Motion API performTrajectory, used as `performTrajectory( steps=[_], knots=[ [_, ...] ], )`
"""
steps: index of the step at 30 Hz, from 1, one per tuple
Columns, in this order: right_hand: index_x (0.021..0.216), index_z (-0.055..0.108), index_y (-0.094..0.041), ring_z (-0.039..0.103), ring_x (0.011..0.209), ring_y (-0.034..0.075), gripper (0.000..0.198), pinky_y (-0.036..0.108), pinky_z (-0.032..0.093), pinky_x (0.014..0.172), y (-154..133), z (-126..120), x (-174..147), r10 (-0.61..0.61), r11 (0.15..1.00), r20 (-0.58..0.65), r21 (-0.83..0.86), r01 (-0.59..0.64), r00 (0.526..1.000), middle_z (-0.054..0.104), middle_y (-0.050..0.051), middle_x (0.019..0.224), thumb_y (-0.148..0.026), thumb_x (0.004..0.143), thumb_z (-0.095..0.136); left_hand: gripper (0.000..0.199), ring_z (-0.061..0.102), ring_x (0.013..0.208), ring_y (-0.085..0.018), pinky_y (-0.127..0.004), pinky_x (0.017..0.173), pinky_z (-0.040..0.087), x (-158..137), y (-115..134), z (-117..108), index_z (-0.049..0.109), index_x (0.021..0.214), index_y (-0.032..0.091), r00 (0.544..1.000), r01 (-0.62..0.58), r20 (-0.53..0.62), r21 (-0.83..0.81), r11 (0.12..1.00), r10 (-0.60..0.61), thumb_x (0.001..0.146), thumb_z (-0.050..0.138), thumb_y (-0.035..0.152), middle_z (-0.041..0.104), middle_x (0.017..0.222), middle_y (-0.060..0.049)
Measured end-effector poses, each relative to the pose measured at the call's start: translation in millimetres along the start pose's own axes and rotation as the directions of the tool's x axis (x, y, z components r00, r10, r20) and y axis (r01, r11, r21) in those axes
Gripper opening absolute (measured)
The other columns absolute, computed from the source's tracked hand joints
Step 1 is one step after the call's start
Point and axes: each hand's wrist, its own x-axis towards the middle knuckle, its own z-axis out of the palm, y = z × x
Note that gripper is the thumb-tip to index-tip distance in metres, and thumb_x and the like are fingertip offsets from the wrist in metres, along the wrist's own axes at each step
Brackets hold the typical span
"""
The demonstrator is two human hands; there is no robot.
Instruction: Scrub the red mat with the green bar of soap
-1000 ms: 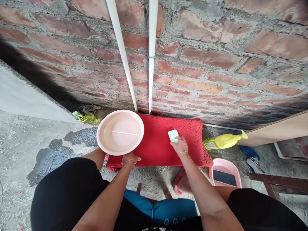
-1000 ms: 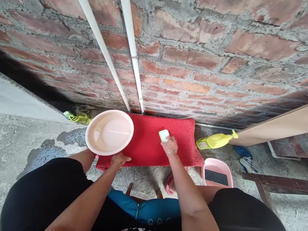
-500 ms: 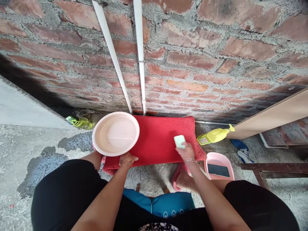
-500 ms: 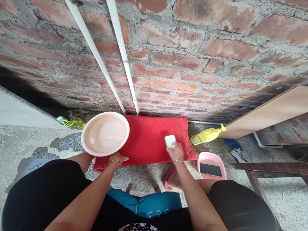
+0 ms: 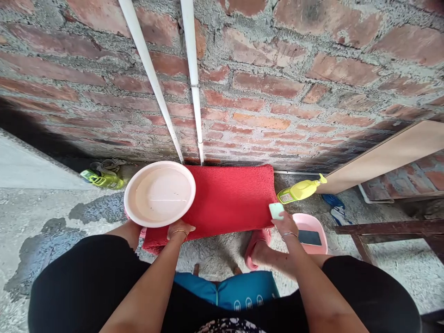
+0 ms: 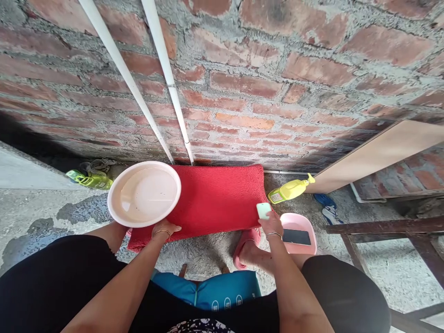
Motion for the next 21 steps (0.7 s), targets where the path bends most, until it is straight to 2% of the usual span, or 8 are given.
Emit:
performTrajectory(
  steps=[2, 4, 6, 8, 11, 13, 16, 21],
  knots=[
    [0.11, 0.061, -0.021, 0.064, 0.093, 0.027, 0.045, 0.037, 0.047, 0.077, 22, -10, 3, 0.162, 0.987, -0.017, -0.002, -0.162, 0.987, 0.06, 0.013, 0.113, -0.049, 0.076, 0.063, 0.084, 0.054, 0.124, -0.038, -0.044, 0.094, 0.049, 1, -1, 1, 0.059, 0.126, 0.017, 1.0, 0.004, 0.003, -0.01, 1.0, -0.004, 0.053, 0.084, 0.049, 0.054, 0.138, -0.021],
    [0.108, 0.061, -0.021, 0.064, 0.094, 0.028, 0.046, 0.037, 0.047, 0.076, 24, -9, -2, 0.228, 0.973, -0.031, 0.035, -0.227, 0.973, 0.061, 0.014, 0.111, -0.053, 0.075, 0.062, 0.083, 0.054, 0.124, -0.038, -0.043, 0.095, 0.049, 3, -2, 1, 0.059, 0.126, 0.017, 1.0, -0.002, 0.009, -0.021, 1.0, 0.002, 0.053, 0.084, 0.049, 0.055, 0.138, -0.021],
    [0.104, 0.062, -0.022, 0.063, 0.092, 0.026, 0.044, 0.035, 0.047, 0.077, 9, 4, -14, 0.13, 0.988, -0.042, 0.094, -0.125, 0.991, 0.062, 0.011, 0.11, -0.052, 0.073, 0.065, 0.083, 0.054, 0.124, -0.038, -0.043, 0.095, 0.049, 4, -3, 2, 0.059, 0.126, 0.017, 1.0, -0.008, 0.011, -0.03, 1.0, 0.009, 0.053, 0.083, 0.049, 0.055, 0.137, -0.021],
    [0.1, 0.063, -0.024, 0.062, 0.089, 0.022, 0.039, 0.033, 0.046, 0.078, -16, 23, -29, -0.076, 0.988, -0.034, 0.132, 0.08, 0.997, 0.061, 0.006, 0.108, -0.048, 0.07, 0.069, 0.084, 0.053, 0.124, -0.039, -0.044, 0.095, 0.049, 7, -4, 3, 0.059, 0.126, 0.015, 1.0, -0.01, 0.006, -0.028, 1.0, 0.01, 0.053, 0.084, 0.049, 0.054, 0.138, -0.022],
    [0.096, 0.064, -0.026, 0.06, 0.084, 0.018, 0.034, 0.029, 0.044, 0.076, -45, 46, -49, -0.341, 0.935, 0.021, 0.109, 0.336, 0.94, 0.059, 0.0, 0.102, -0.044, 0.068, 0.07, 0.085, 0.053, 0.125, -0.039, -0.044, 0.096, 0.049, 12, -5, 6, 0.06, 0.126, 0.013, 0.999, -0.032, -0.008, -0.025, 0.999, 0.032, 0.052, 0.084, 0.048, 0.054, 0.138, -0.023],
    [0.094, 0.065, -0.026, 0.059, 0.081, 0.016, 0.031, 0.028, 0.043, 0.074, -47, 48, -53, -0.374, 0.926, 0.052, 0.072, 0.37, 0.926, 0.058, -0.002, 0.097, -0.042, 0.069, 0.07, 0.082, 0.053, 0.126, -0.038, -0.043, 0.097, 0.049, 16, -6, 7, 0.061, 0.124, 0.015, 0.999, -0.048, -0.015, -0.028, 0.998, 0.047, 0.052, 0.084, 0.048, 0.055, 0.138, -0.021],
    [0.094, 0.065, -0.025, 0.061, 0.08, 0.017, 0.03, 0.028, 0.043, 0.072, -21, 34, -45, -0.272, 0.962, 0.034, 0.028, 0.271, 0.962, 0.06, 0.0, 0.098, -0.042, 0.069, 0.07, 0.076, 0.053, 0.126, -0.035, -0.039, 0.098, 0.049, 20, -7, 8, 0.064, 0.119, 0.019, 0.997, -0.07, -0.021, -0.004, 0.998, 0.07, 0.052, 0.083, 0.05, 0.056, 0.137, -0.018],
    [0.098, 0.064, -0.022, 0.064, 0.088, 0.023, 0.035, 0.034, 0.046, 0.077, 29, 8, -22, 0.059, 0.998, -0.005, -0.037, -0.059, 0.998, 0.062, 0.008, 0.105, -0.046, 0.073, 0.066, 0.072, 0.054, 0.125, -0.035, -0.039, 0.097, 0.049, 19, -7, 8, 0.065, 0.117, 0.019, 0.995, -0.098, -0.008, 0.03, 0.995, 0.098, 0.055, 0.08, 0.053, 0.057, 0.137, -0.017]
  ],
)
